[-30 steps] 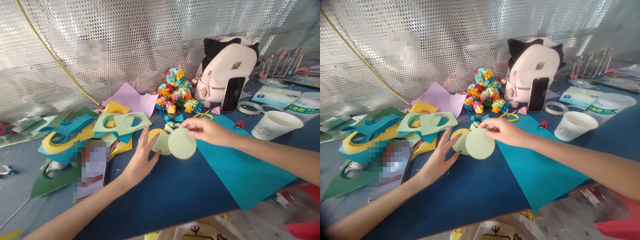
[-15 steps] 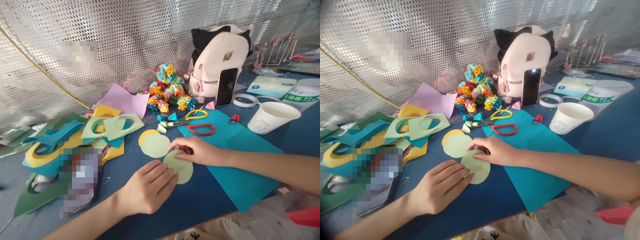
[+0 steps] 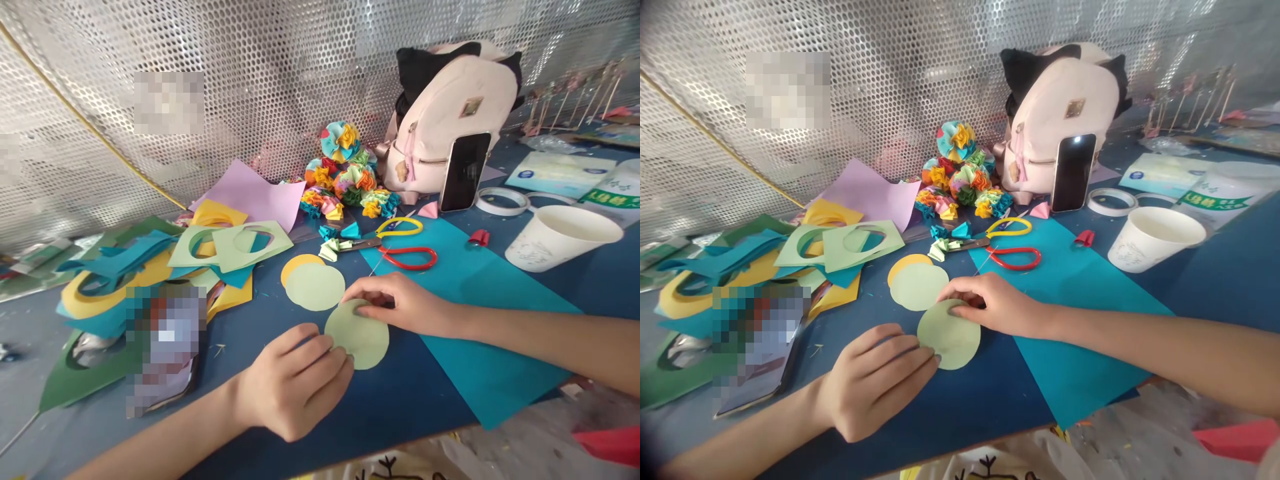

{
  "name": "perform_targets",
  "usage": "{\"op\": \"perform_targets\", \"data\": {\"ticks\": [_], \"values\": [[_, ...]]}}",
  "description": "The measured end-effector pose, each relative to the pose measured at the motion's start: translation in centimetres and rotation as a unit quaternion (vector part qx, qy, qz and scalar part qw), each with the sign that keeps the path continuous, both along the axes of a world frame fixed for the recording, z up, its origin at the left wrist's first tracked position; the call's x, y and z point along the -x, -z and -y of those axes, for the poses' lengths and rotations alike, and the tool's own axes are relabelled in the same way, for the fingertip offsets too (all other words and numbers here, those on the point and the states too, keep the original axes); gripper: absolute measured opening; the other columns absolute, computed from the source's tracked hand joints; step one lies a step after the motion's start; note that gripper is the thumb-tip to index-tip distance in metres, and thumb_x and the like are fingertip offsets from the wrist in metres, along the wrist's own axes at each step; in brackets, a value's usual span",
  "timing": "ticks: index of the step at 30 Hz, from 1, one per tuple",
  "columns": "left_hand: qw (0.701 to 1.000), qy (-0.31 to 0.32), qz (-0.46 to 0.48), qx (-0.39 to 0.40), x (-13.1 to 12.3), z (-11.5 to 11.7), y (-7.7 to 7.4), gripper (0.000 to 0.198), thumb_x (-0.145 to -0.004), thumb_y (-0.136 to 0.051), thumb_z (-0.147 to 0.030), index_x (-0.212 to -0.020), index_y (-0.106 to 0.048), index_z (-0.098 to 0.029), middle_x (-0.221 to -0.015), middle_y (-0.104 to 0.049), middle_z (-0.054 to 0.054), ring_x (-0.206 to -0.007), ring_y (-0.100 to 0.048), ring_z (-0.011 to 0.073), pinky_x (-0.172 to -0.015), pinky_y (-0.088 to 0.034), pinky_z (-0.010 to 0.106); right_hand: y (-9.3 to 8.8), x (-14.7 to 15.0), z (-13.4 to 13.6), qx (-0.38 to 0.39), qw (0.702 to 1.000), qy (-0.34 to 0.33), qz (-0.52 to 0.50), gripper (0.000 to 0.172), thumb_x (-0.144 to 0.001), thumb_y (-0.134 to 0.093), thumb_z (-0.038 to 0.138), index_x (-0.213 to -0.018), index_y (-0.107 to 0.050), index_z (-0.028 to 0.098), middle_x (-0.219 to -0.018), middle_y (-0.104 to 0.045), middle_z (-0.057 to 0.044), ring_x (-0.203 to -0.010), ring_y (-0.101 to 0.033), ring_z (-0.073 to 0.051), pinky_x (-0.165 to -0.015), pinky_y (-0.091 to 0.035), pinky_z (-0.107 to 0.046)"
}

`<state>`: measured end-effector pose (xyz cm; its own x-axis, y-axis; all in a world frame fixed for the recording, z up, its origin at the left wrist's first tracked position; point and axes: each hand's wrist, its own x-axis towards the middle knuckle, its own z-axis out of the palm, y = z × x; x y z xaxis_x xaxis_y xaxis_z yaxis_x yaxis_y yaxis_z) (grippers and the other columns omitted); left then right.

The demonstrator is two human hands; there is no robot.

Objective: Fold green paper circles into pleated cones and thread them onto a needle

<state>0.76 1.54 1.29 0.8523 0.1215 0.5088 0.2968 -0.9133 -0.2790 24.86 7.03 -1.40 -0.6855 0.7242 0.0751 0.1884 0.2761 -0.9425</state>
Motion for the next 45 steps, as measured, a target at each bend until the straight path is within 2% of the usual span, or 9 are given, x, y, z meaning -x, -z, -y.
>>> {"op": "perform_targets", "data": {"ticks": [6, 13, 19, 27, 33, 36, 38, 41, 45], "values": [[0.999, 0.012, 0.026, 0.018, 0.2, -0.2, 0.2, 0.005, -0.088, -0.068, -0.017, -0.089, -0.073, -0.019, -0.092, -0.077, 0.0, -0.082, -0.068, 0.0156, -0.075, -0.052, 0.032, -0.2, 0.0, -0.2, 0.063, 0.997, 0.006, -0.036, 0.022, -0.094, -0.061, 0.031, -0.112, -0.064, 0.019, -0.099, -0.072, -0.005, -0.089, -0.068, -0.016, -0.073, -0.053, -0.025], [0.998, 0.007, 0.055, 0.038, 0.4, 0.0, -0.2, 0.019, -0.092, -0.055, -0.01, -0.088, -0.072, -0.016, -0.083, -0.075, 0.002, -0.077, -0.066, 0.0173, -0.069, -0.048, 0.035, -0.3, -0.2, 0.4, 0.117, 0.991, 0.005, -0.059, 0.025, -0.094, -0.062, 0.034, -0.114, -0.063, 0.02, -0.106, -0.072, -0.005, -0.098, -0.068, -0.018, -0.079, -0.055, -0.027], [0.988, -0.025, 0.052, 0.146, 0.2, -0.1, 0.8, 0.011, -0.092, -0.056, -0.007, -0.095, -0.065, -0.012, -0.08, -0.072, 0.006, -0.074, -0.064, 0.0184, -0.075, -0.05, 0.036, -0.7, -0.6, 0.5, -0.026, 1.0, 0.013, 0.009, 0.022, -0.097, -0.058, 0.032, -0.116, -0.064, 0.023, -0.104, -0.07, -0.002, -0.089, -0.066, -0.015, -0.076, -0.053, -0.026], [0.921, -0.138, 0.118, 0.344, -0.1, 0.0, 1.4, 0.012, -0.094, -0.054, -0.008, -0.098, -0.055, -0.019, -0.077, -0.065, 0.0, -0.071, -0.058, 0.0138, -0.069, -0.048, 0.028, -1.2, -1.1, 0.2, -0.173, 0.983, 0.001, 0.063, 0.026, -0.091, -0.066, 0.042, -0.105, -0.061, 0.022, -0.113, -0.064, -0.006, -0.102, -0.058, -0.02, -0.086, -0.047, -0.032], [0.936, -0.153, 0.095, 0.304, -0.2, -0.3, 1.5, 0.012, -0.095, -0.052, -0.01, -0.099, -0.06, -0.018, -0.08, -0.067, 0.002, -0.072, -0.06, 0.0152, -0.07, -0.049, 0.03, -0.4, -0.8, 0.0, -0.231, 0.969, -0.008, 0.091, 0.015, -0.092, -0.065, 0.03, -0.081, -0.06, 0.021, -0.102, -0.063, -0.004, -0.098, -0.056, -0.019, -0.089, -0.043, -0.034], [0.963, -0.159, 0.071, 0.207, -0.1, 0.2, 1.1, 0.016, -0.095, -0.055, -0.011, -0.106, -0.066, -0.016, -0.104, -0.071, 0.009, -0.095, -0.064, 0.0217, -0.082, -0.051, 0.036, -0.1, -0.7, -0.1, -0.224, 0.969, -0.013, 0.106, 0.016, -0.095, -0.061, 0.029, -0.083, -0.059, 0.02, -0.093, -0.062, -0.004, -0.091, -0.055, -0.018, -0.083, -0.042, -0.033], [0.978, -0.113, 0.051, 0.17, 0.0, 0.9, 0.8, 0.021, -0.096, -0.055, -0.012, -0.113, -0.067, -0.015, -0.116, -0.072, 0.007, -0.112, -0.062, 0.021, -0.098, -0.047, 0.035, 0.0, -0.6, -0.2, -0.216, 0.97, -0.013, 0.11, 0.017, -0.096, -0.06, 0.03, -0.083, -0.057, 0.02, -0.091, -0.062, -0.004, -0.09, -0.054, -0.018, -0.08, -0.041, -0.032], [0.987, -0.05, -0.047, 0.143, 0.0, 1.8, 0.3, 0.032, -0.103, -0.048, -0.03, -0.124, -0.065, -0.013, -0.134, -0.066, 0.003, -0.126, -0.057, 0.0198, -0.111, -0.041, 0.034, -0.1, -0.6, -0.3, -0.201, 0.973, -0.011, 0.116, 0.018, -0.097, -0.059, 0.031, -0.083, -0.056, 0.02, -0.091, -0.061, -0.003, -0.09, -0.053, -0.018, -0.078, -0.041, -0.031], [0.978, -0.075, -0.141, 0.132, 0.3, 2.0, 0.5, 0.055, -0.105, -0.031, -0.048, -0.137, -0.056, -0.013, -0.145, -0.056, 0.005, -0.134, -0.053, 0.021, -0.104, -0.049, 0.031, -0.1, -0.5, -0.4, -0.185, 0.975, -0.005, 0.12, 0.017, -0.098, -0.057, 0.028, -0.083, -0.054, 0.022, -0.09, -0.06, -0.003, -0.09, -0.053, -0.018, -0.08, -0.042, -0.031]]}}
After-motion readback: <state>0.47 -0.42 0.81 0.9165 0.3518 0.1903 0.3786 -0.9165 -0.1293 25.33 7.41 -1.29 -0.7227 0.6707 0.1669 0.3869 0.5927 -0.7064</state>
